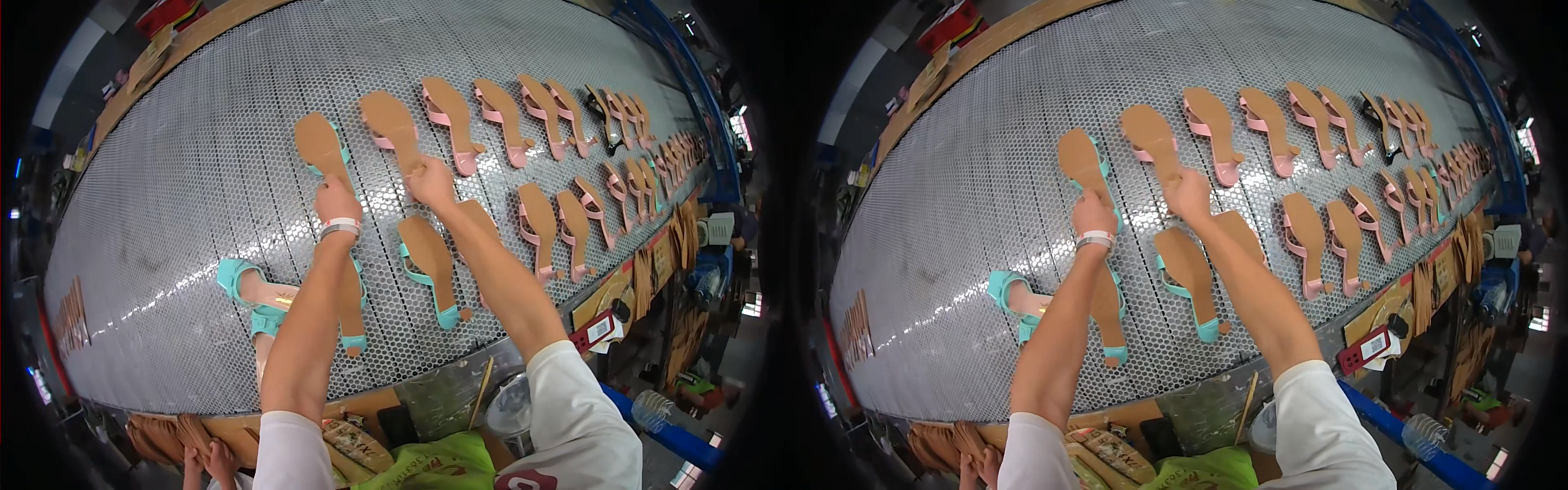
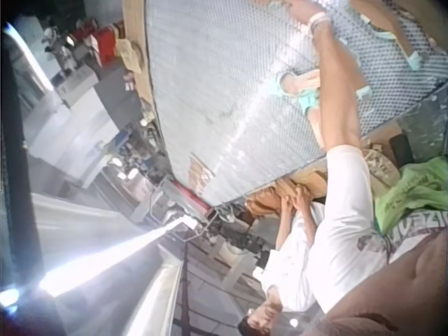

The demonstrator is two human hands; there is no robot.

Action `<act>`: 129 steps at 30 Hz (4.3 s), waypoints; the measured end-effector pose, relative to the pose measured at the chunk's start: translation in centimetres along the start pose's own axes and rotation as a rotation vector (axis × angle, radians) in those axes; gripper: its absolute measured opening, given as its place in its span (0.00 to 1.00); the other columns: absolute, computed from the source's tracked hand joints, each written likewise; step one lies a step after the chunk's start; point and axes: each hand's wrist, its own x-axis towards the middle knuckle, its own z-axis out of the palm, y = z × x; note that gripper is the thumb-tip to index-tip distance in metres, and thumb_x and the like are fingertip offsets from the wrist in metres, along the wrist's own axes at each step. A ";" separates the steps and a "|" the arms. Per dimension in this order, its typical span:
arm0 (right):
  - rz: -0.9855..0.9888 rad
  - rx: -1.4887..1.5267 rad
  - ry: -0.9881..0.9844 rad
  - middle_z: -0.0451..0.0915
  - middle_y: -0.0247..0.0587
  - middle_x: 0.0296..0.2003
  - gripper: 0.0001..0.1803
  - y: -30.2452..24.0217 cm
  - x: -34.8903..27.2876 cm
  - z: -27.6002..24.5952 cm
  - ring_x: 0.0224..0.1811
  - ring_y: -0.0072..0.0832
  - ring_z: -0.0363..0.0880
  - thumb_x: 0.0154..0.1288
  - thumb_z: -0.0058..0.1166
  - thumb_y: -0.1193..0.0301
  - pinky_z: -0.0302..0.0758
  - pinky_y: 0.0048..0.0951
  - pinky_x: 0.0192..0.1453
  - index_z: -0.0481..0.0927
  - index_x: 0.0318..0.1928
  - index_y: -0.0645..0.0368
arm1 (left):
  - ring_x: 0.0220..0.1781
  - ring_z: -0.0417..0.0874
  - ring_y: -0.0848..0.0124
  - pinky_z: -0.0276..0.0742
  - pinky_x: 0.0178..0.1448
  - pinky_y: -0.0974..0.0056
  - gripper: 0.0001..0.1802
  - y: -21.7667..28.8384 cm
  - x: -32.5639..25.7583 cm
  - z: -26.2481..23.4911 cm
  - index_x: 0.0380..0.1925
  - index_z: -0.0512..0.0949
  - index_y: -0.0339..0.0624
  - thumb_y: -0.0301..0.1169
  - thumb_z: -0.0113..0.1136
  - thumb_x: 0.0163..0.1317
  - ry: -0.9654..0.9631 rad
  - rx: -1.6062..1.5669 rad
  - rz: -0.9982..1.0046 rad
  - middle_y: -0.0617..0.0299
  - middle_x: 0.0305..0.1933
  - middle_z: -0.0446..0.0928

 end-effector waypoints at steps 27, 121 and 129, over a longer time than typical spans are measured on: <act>-0.716 -0.462 -0.605 0.75 0.56 0.44 0.41 -21.7 -29.2 17.8 0.42 0.52 0.77 0.45 0.55 0.81 0.74 0.48 0.45 0.59 0.65 0.61 | 0.33 0.82 0.63 0.76 0.39 0.59 0.31 -35.6 -30.1 -24.6 0.38 0.77 0.33 0.46 0.75 0.40 -0.437 -0.573 -0.438 0.52 0.33 0.81; -0.879 -1.487 -1.222 0.81 0.46 0.40 0.18 15.6 -114.4 -2.1 0.42 0.34 0.79 0.63 0.45 0.63 0.74 0.33 0.46 0.79 0.48 0.60 | 0.75 0.48 0.51 0.50 0.68 0.32 0.40 -29.1 -182.1 -1.0 0.73 0.41 0.70 0.37 0.50 0.66 -0.230 -0.489 -1.983 0.57 0.76 0.45; -0.865 -1.468 -1.170 0.80 0.44 0.40 0.17 15.1 -116.5 -2.5 0.41 0.33 0.78 0.63 0.45 0.64 0.74 0.33 0.43 0.79 0.46 0.60 | 0.71 0.58 0.52 0.53 0.71 0.46 0.43 -20.3 -184.1 -3.3 0.64 0.61 0.44 0.40 0.67 0.48 0.532 -0.160 -2.315 0.51 0.70 0.57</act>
